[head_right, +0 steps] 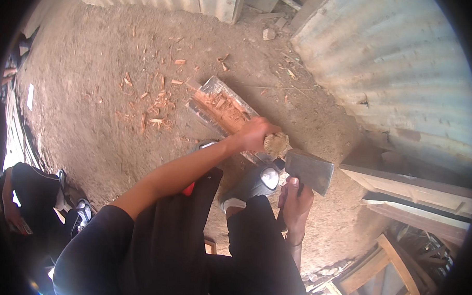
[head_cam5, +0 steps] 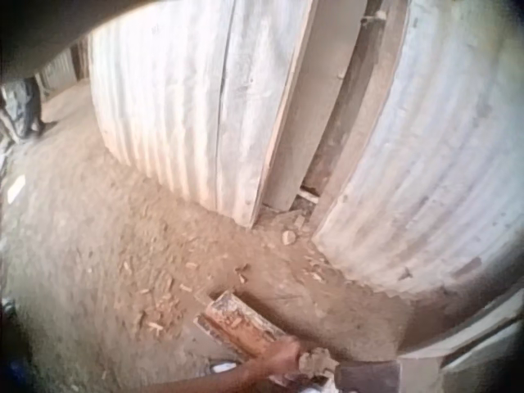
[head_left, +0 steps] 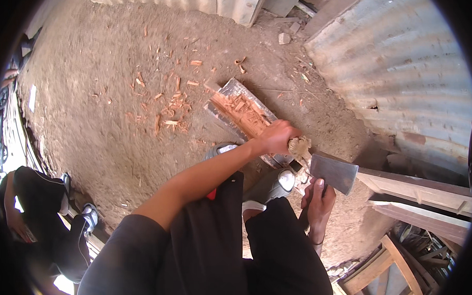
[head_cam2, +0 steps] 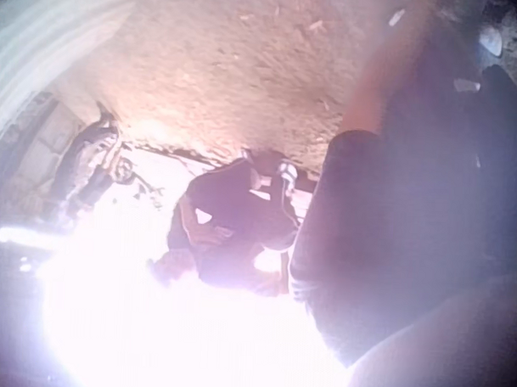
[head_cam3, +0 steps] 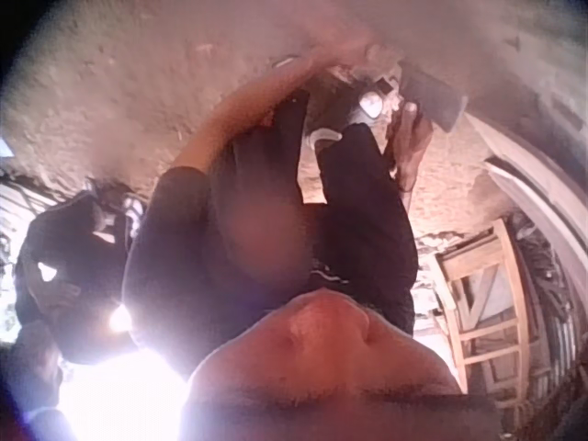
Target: The person uses a machete to repeatedly strike and scrape a rectangular wooden block resting on the ground, removing wood shavings and shaping the block. The person occasionally pauses to clear shavings from the block's surface.
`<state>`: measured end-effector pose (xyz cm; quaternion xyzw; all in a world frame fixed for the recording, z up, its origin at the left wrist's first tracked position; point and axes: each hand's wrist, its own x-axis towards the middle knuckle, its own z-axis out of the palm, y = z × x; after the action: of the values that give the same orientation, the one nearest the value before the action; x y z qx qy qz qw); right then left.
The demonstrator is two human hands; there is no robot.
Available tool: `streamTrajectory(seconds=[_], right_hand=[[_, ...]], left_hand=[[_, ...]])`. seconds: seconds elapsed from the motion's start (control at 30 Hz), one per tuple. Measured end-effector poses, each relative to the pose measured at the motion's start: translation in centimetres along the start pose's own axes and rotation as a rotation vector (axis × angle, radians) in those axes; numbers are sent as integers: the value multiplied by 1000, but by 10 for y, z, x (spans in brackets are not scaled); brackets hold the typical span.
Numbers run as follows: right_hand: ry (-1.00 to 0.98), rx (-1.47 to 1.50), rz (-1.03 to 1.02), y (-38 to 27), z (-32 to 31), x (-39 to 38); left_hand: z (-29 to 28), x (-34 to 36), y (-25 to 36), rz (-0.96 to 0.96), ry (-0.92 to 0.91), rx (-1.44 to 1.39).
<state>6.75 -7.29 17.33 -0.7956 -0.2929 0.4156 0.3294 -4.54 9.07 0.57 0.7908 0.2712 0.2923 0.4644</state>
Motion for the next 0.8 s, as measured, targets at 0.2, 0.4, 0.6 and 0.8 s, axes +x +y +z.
streamTrajectory(seconds=[0.2,0.4,0.6,0.8], right_hand=[[1,-33,-42,-3,-11,-6],[246,211,-390,-10,14,-6],[-87,-429,-143,-7,15,36],[173,104,-398,-63,11,11]], left_hand=[[-3,-7,-12,41,8,-155],[-6,0,-14,-19,43,-108],[-12,-3,-8,37,53,-137],[-8,-9,-11,-36,51,-94]])
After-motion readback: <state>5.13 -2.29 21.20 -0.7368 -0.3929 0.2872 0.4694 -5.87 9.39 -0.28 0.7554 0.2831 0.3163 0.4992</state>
